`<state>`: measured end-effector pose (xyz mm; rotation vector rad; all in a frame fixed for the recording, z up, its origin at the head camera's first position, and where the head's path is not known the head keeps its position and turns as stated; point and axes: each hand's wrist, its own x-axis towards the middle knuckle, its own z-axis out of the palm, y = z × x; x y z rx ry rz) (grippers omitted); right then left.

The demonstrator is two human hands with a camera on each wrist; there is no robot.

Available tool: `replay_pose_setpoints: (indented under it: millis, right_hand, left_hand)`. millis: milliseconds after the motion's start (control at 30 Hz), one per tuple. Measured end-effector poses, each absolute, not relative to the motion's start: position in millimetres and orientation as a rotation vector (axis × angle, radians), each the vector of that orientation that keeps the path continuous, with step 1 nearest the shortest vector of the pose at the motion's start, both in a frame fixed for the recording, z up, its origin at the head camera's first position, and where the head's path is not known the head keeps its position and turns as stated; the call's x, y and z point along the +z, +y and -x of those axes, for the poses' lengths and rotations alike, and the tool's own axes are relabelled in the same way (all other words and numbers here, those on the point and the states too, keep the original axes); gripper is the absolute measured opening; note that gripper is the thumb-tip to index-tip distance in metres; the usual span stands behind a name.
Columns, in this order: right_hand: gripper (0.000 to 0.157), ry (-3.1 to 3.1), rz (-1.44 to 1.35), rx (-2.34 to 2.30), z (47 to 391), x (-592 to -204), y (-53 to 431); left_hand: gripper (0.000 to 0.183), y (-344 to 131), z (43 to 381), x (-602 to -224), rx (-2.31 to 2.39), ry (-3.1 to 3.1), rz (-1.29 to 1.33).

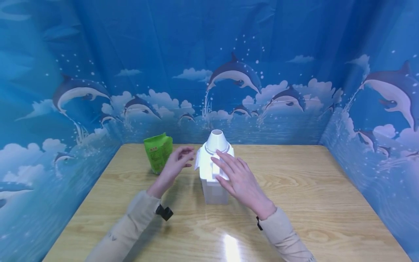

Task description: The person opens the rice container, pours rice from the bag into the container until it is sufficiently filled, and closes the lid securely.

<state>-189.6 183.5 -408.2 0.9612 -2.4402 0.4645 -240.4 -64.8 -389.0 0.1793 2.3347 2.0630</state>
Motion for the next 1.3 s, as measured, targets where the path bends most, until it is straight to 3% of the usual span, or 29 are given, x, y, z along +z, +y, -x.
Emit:
replay_pose_setpoints:
  millis: [267,500,800,1067,1300]
  right_hand:
    - [0.056,-2.433,-0.966,0.459,191,-408,183]
    - [0.057,-2.411,-0.962,0.443,191,-408,183]
    - [0.062,-2.399,-0.947,0.433,191,-410,183]
    - [0.062,-2.406,-0.955,0.432,189,-411,183]
    - [0.059,-2.396,-0.979,0.436,189,-410,185]
  left_hand:
    - [0.024,-60,227,-386,2.069,2.598,-0.519]
    - [0.021,-55,212,-392,1.791,2.978,-0.812]
    - [0.048,-47,198,-405,1.218,3.309,-1.188]
    - [0.076,-42,187,-408,0.729,3.315,-1.160]
    - [0.072,-42,183,-411,0.595,3.305,-1.108]
